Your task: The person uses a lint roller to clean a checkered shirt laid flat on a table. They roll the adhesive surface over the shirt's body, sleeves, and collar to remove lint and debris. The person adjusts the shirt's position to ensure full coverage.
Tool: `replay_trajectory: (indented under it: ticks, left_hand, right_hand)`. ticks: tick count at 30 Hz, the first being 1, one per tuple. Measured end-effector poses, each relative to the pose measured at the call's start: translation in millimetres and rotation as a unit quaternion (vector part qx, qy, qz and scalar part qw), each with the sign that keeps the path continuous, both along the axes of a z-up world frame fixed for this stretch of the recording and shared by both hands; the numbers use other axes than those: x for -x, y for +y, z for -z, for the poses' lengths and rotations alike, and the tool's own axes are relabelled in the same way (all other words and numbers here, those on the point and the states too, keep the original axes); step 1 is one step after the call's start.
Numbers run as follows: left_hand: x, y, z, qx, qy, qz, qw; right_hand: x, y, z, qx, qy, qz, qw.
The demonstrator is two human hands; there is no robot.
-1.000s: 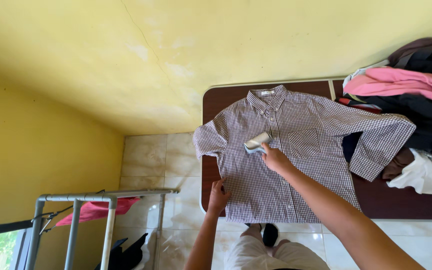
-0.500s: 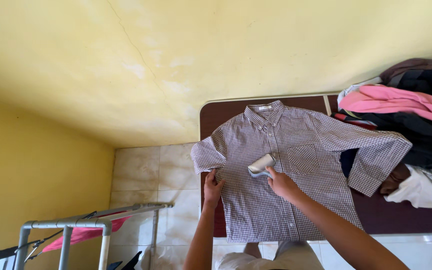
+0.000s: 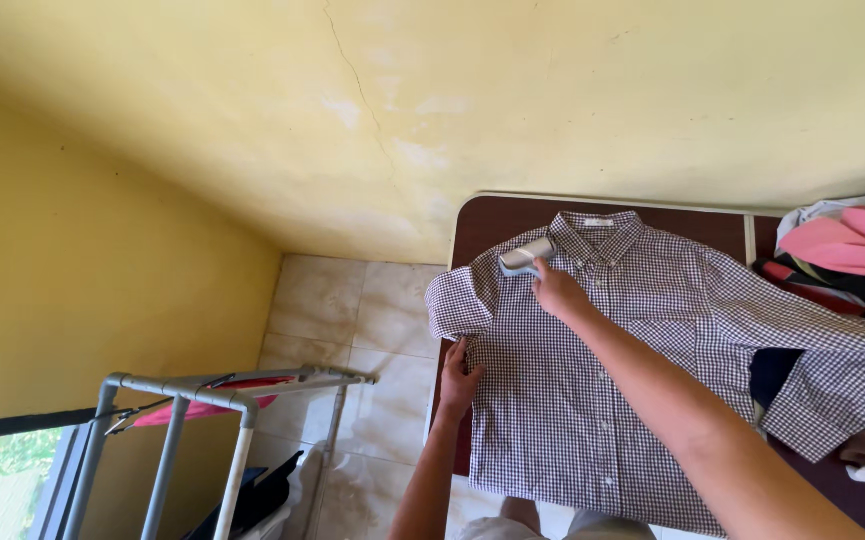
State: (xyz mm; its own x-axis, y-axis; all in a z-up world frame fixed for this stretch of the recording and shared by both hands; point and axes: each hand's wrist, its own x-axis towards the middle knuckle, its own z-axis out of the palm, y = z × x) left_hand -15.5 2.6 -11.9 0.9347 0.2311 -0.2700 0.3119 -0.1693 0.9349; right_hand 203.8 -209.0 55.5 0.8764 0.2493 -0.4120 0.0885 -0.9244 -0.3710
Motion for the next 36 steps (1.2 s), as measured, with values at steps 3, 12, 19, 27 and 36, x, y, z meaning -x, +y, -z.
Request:
replay_trajectory:
  ticks: [3,12,19,27,36]
  left_hand:
    - [-6,4,-2,-0.020,-0.028,0.016,0.999]
    - [-1,-1,-15,-0.052,0.047,0.027,0.997]
    - [15,-18,-13,-0.102,-0.031,-0.021,0.994]
    - [26,-26,-7,-0.125,-0.013,-0.035,0.991]
    - [23,-5,-1,-0.143,-0.067,0.010,0.987]
  right_hand:
    - [51,-22,-23,0.003,0.030,0.007,1.000]
    - [180,-129,-28,0.062,0.074,-0.077,0.992]
    - [117,-85,-30,0.022,0.029,-0.139,0.990]
    - [13,27,-32,0.030,0.031,-0.112,0.993]
    - [84,-17,-24,0.003,0.042,-0.063,0.997]
